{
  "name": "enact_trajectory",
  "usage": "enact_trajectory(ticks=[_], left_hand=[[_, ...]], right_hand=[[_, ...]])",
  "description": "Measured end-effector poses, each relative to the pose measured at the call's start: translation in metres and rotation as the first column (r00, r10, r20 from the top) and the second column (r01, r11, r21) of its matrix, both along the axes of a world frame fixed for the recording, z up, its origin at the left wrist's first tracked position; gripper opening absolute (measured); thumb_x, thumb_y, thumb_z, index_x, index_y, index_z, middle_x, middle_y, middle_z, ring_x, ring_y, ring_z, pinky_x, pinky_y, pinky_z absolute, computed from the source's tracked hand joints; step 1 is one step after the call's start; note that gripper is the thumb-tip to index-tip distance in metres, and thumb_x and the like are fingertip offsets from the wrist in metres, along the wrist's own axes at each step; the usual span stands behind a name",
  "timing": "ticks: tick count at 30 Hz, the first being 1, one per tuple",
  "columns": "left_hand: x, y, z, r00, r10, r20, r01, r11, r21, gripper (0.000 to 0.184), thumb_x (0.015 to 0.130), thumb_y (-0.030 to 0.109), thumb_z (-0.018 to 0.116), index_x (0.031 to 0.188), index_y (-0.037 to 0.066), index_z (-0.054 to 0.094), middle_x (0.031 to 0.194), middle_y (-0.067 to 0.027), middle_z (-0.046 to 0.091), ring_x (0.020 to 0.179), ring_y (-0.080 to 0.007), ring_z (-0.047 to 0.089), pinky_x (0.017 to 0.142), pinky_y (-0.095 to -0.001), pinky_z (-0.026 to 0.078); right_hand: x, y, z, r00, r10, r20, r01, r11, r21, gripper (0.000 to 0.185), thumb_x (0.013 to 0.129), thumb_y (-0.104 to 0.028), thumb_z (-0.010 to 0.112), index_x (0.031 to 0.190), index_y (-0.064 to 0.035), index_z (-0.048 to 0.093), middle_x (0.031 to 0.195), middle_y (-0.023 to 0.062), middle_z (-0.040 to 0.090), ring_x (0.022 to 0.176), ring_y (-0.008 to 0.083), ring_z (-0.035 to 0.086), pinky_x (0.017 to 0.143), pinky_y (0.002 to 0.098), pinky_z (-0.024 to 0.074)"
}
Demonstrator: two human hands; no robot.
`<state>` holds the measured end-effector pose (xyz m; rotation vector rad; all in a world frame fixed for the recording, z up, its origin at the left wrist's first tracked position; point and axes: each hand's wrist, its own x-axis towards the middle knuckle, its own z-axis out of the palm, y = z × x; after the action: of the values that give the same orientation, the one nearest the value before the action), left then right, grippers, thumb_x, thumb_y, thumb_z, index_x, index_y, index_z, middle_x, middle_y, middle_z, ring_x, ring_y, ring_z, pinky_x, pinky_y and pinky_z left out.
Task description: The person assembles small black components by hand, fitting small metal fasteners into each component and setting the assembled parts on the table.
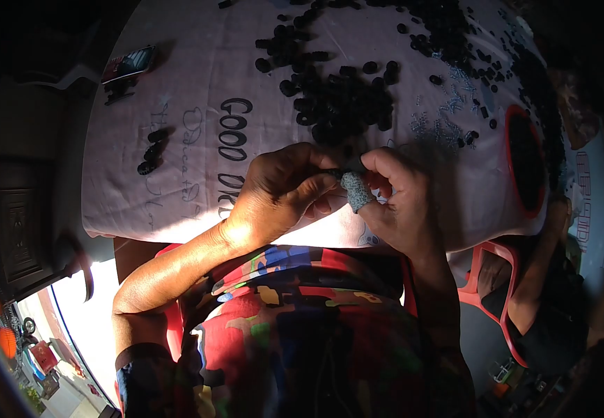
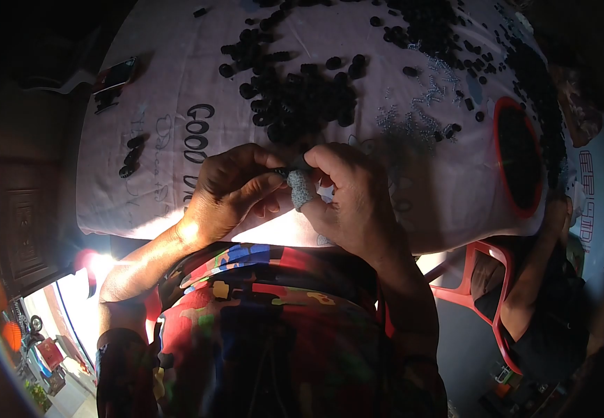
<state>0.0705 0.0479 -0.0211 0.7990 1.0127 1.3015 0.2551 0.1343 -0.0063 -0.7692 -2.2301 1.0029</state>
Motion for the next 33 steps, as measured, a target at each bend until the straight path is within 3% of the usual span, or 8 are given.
enact_trajectory(ticks=[5, 11, 14, 20, 23, 26, 29, 33], left_hand=[[-0.002, 0.000, -0.009, 0.977, 0.020, -0.214, -0.004, 0.997, 0.074, 0.010, 0.098, 0.000, 0.063, 0.106, -0.005, 0.062, 0.089, -0.0075, 0.068, 0.075, -0.0078, 0.063, 0.069, -0.0224, 0.054], [-0.002, -0.001, -0.005, 0.989, 0.022, -0.145, -0.019, 1.000, 0.022, 0.010, 0.097, 0.001, 0.064, 0.106, -0.004, 0.064, 0.088, -0.0060, 0.069, 0.076, -0.0078, 0.063, 0.070, -0.0227, 0.053], [-0.002, 0.000, -0.009, 0.978, 0.021, -0.208, -0.015, 0.999, 0.034, 0.010, 0.098, 0.001, 0.064, 0.106, -0.004, 0.063, 0.088, -0.0065, 0.069, 0.077, -0.0080, 0.063, 0.070, -0.0224, 0.053], [-0.003, 0.000, -0.006, 0.992, -0.005, -0.125, 0.004, 1.000, -0.012, 0.012, 0.098, 0.003, 0.063, 0.107, -0.005, 0.063, 0.091, -0.0065, 0.070, 0.081, -0.0084, 0.064, 0.074, -0.0223, 0.053], [0.000, -0.001, -0.008, 0.986, 0.043, -0.160, -0.036, 0.998, 0.048, 0.011, 0.098, 0.002, 0.062, 0.107, -0.005, 0.062, 0.091, -0.0056, 0.069, 0.078, -0.0072, 0.063, 0.072, -0.0218, 0.053], [0.000, 0.001, -0.010, 0.990, 0.047, -0.133, -0.039, 0.997, 0.065, 0.011, 0.098, 0.001, 0.062, 0.107, -0.005, 0.062, 0.091, -0.0063, 0.069, 0.077, -0.0081, 0.063, 0.071, -0.0224, 0.054], [-0.003, 0.004, -0.007, 0.994, -0.011, 0.106, 0.015, 0.999, -0.032, 0.012, 0.098, 0.002, 0.062, 0.109, -0.004, 0.062, 0.091, -0.0075, 0.069, 0.077, -0.0097, 0.065, 0.070, -0.0233, 0.055], [-0.002, 0.006, -0.009, 0.977, -0.010, 0.214, 0.021, 0.999, -0.046, 0.017, 0.099, 0.003, 0.062, 0.114, -0.004, 0.062, 0.094, -0.0089, 0.070, 0.081, -0.0121, 0.068, 0.073, -0.0239, 0.057]], right_hand=[[-0.002, -0.001, 0.003, 0.999, -0.019, 0.037, 0.018, 0.999, 0.049, 0.024, 0.071, 0.001, 0.075, 0.091, -0.0008, 0.062, 0.076, 0.0106, 0.063, 0.065, 0.0207, 0.065, 0.059, 0.0319, 0.0509], [-0.004, -0.002, 0.006, 0.999, -0.021, 0.048, 0.016, 0.994, 0.106, 0.021, 0.074, 0.001, 0.074, 0.091, -0.0004, 0.061, 0.075, 0.0108, 0.063, 0.066, 0.0194, 0.065, 0.059, 0.0319, 0.0511], [0.003, 0.007, 0.001, 0.995, 0.074, -0.069, -0.090, 0.958, -0.271, 0.019, 0.076, 0.002, 0.073, 0.091, 0.0003, 0.061, 0.076, 0.0105, 0.064, 0.068, 0.0157, 0.066, 0.060, 0.0302, 0.0523], [-0.004, -0.001, 0.005, 1.000, -0.001, 0.008, 0.001, 0.997, -0.072, 0.018, 0.077, 0.005, 0.070, 0.092, 0.0032, 0.061, 0.080, 0.0089, 0.065, 0.071, 0.0113, 0.066, 0.063, 0.0276, 0.0548], [-0.003, 0.000, 0.007, 1.000, 0.011, 0.009, -0.010, 0.996, -0.084, 0.018, 0.077, 0.006, 0.070, 0.093, 0.0041, 0.061, 0.081, 0.0086, 0.065, 0.072, 0.0114, 0.067, 0.064, 0.0278, 0.0552], [-0.002, 0.003, 0.002, 0.997, 0.031, -0.073, -0.041, 0.988, -0.152, 0.021, 0.076, 0.006, 0.071, 0.094, 0.0035, 0.062, 0.080, 0.0085, 0.065, 0.071, 0.0109, 0.065, 0.062, 0.0274, 0.0533], [-0.001, 0.001, -0.002, 0.994, -0.023, -0.110, 0.005, 0.986, -0.164, 0.022, 0.075, 0.006, 0.071, 0.096, 0.0024, 0.063, 0.080, 0.0075, 0.064, 0.070, 0.0100, 0.062, 0.060, 0.0265, 0.0504], [0.001, 0.003, -0.002, 0.998, -0.031, -0.046, 0.027, 0.996, -0.080, 0.025, 0.075, 0.006, 0.071, 0.099, 0.0015, 0.065, 0.081, 0.0073, 0.065, 0.069, 0.0108, 0.061, 0.060, 0.0259, 0.0488]])
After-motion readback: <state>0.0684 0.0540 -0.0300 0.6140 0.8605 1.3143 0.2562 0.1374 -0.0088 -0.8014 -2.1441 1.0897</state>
